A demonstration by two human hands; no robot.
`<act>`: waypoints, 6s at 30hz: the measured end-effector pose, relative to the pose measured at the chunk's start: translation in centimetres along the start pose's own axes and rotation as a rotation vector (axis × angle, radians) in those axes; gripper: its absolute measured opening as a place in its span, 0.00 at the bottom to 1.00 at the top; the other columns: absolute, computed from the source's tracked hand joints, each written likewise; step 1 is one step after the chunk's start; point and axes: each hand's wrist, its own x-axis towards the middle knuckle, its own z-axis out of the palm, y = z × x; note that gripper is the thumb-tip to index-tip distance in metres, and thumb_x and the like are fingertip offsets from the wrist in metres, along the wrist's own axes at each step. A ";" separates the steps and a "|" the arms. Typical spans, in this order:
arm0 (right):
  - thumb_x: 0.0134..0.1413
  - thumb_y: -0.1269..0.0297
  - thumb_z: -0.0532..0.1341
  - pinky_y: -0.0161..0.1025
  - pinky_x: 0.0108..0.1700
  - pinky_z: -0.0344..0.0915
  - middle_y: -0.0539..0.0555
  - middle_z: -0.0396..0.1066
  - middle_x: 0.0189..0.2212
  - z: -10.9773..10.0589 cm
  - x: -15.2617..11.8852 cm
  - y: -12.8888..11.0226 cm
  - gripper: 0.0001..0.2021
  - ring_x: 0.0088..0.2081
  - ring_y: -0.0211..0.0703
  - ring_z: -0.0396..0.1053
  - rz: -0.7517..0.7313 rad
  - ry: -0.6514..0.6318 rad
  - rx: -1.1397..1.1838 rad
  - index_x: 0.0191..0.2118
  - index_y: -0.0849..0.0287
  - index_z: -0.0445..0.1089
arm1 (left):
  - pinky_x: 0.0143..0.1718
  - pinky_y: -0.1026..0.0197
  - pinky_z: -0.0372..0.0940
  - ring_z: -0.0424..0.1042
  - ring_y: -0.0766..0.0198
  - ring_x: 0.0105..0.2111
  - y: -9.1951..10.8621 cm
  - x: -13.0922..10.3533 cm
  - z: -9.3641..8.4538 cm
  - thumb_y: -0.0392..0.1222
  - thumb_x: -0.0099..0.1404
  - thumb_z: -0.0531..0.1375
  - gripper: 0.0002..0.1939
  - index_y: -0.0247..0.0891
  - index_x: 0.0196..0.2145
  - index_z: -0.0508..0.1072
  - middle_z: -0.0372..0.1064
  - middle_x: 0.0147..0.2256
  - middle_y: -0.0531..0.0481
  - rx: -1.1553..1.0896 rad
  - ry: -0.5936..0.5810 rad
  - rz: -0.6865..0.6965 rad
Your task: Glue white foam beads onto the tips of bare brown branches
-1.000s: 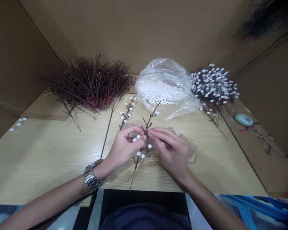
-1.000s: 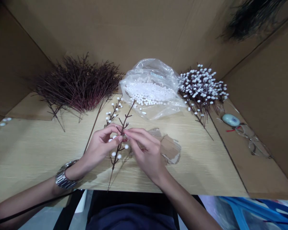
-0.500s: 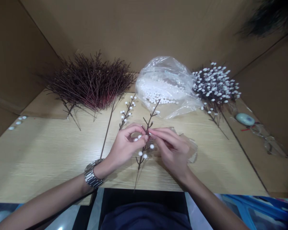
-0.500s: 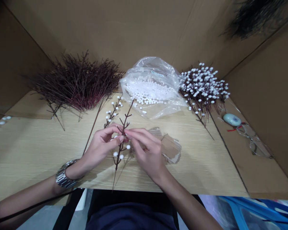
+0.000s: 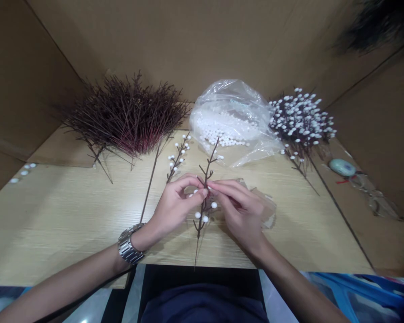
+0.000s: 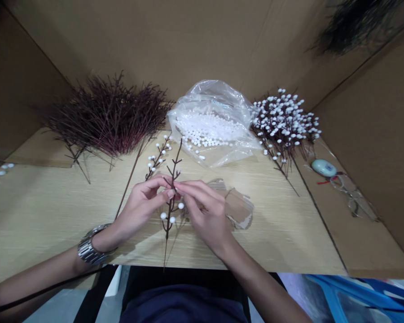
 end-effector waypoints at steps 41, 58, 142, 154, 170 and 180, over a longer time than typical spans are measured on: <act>0.65 0.61 0.60 0.37 0.36 0.67 0.54 0.79 0.39 -5.9 12.1 0.9 0.09 0.35 0.40 0.72 0.103 -0.409 -0.163 0.43 0.57 0.77 | 0.40 0.61 0.59 0.67 0.60 0.37 0.2 -0.1 -0.2 0.44 0.65 0.66 0.09 0.38 0.29 0.75 0.68 0.34 0.52 -0.014 -0.076 -0.090; 0.55 0.60 0.71 0.36 0.30 0.56 0.46 0.69 0.27 -6.9 12.0 -3.3 0.09 0.28 0.33 0.61 0.164 -0.486 0.288 0.32 0.59 0.74 | 0.46 0.56 0.65 0.70 0.52 0.47 -0.5 -0.5 -0.5 0.45 0.72 0.56 0.15 0.39 0.42 0.82 0.72 0.46 0.44 -0.130 -0.220 -0.063; 0.57 0.78 0.67 0.49 0.42 0.76 0.52 0.80 0.41 -1.0 0.2 0.6 0.18 0.42 0.48 0.78 0.008 0.006 0.059 0.46 0.45 0.80 | 0.35 0.63 0.67 0.72 0.65 0.34 -0.2 -0.3 0.1 0.38 0.65 0.67 0.04 0.37 0.32 0.76 0.72 0.32 0.53 -0.117 -0.019 -0.109; 0.56 0.82 0.67 0.42 0.42 0.76 0.49 0.81 0.40 -0.7 0.4 0.8 0.20 0.41 0.42 0.78 -0.026 0.030 0.085 0.46 0.47 0.80 | 0.39 0.65 0.70 0.75 0.66 0.37 -0.1 -0.3 0.3 0.37 0.64 0.68 0.04 0.37 0.32 0.76 0.74 0.34 0.53 -0.193 -0.002 -0.122; 0.56 0.81 0.67 0.41 0.42 0.74 0.48 0.81 0.40 -0.5 0.2 0.8 0.20 0.41 0.41 0.78 0.002 0.036 0.071 0.46 0.46 0.81 | 0.32 0.65 0.67 0.72 0.67 0.33 -0.1 -0.4 0.3 0.38 0.64 0.67 0.05 0.36 0.32 0.76 0.72 0.32 0.53 -0.150 0.012 -0.138; 0.57 0.79 0.67 0.39 0.43 0.75 0.47 0.81 0.40 -0.4 0.3 0.9 0.19 0.41 0.39 0.78 0.011 0.025 0.037 0.46 0.44 0.80 | 0.33 0.64 0.67 0.72 0.65 0.33 -0.2 -0.3 0.4 0.38 0.65 0.67 0.05 0.37 0.31 0.75 0.73 0.31 0.52 -0.158 0.013 -0.149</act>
